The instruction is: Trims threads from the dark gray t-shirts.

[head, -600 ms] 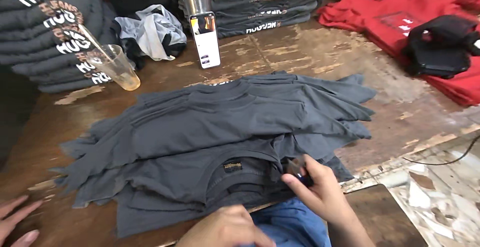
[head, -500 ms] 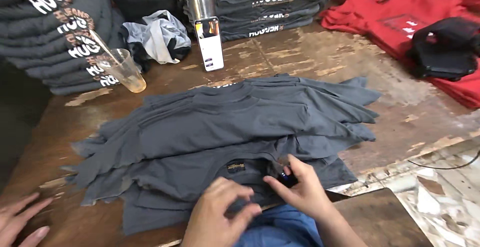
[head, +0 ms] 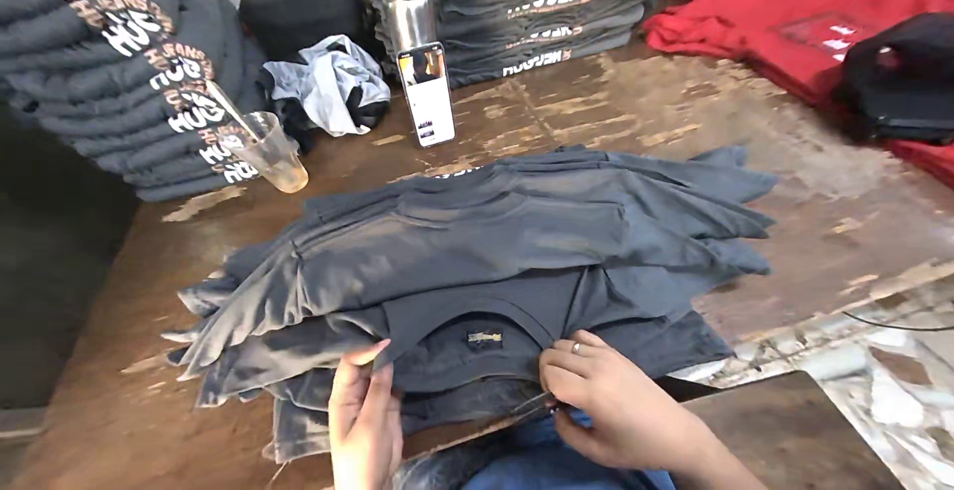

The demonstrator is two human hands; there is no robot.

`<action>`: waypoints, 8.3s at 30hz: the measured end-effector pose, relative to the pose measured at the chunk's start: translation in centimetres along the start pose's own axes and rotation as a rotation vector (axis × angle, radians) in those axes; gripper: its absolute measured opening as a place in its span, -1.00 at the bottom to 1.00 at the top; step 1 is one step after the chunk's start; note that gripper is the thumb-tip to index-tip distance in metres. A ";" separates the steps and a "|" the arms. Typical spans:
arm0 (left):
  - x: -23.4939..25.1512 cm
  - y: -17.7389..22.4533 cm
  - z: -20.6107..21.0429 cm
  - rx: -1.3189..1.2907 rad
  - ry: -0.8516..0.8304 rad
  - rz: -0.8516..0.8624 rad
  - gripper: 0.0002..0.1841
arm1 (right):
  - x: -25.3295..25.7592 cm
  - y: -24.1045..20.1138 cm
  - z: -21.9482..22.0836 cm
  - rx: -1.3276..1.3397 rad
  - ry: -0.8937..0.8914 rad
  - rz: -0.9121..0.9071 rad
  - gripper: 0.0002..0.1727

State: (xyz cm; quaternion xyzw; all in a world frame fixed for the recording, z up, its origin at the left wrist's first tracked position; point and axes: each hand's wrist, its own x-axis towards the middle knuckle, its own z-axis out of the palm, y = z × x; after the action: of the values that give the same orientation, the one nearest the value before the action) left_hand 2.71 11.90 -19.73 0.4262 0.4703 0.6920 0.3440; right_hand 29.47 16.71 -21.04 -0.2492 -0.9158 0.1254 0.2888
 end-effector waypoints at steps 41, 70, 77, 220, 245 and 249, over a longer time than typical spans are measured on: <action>-3.2 -1.3 0.8 -0.128 0.006 0.158 -0.96 | 6.6 -3.5 5.8 -0.095 0.179 0.064 -0.59; -3.1 -1.5 0.8 0.000 0.018 0.206 -0.91 | 5.2 -2.8 4.2 0.275 0.218 0.117 -0.57; -3.4 -1.1 0.7 -0.029 -0.020 0.189 -0.95 | 6.2 -2.9 5.5 -0.052 0.179 0.051 -0.53; -4.9 -1.7 9.6 -0.209 -0.418 -0.111 -0.86 | -3.5 0.3 -3.7 0.133 0.101 0.539 -0.56; -1.7 0.9 0.3 1.161 -0.219 0.153 -0.41 | 1.7 -1.0 0.6 -0.010 0.325 0.498 -0.77; -2.6 0.7 1.9 0.820 -0.286 0.307 -0.61 | 0.4 0.5 1.7 0.405 0.491 0.386 -0.85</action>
State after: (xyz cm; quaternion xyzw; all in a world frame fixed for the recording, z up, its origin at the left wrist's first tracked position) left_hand 5.38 10.07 -19.36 0.6829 0.5846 0.4260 0.1021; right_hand 28.41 17.19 -22.39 -0.3777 -0.7120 0.2928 0.5145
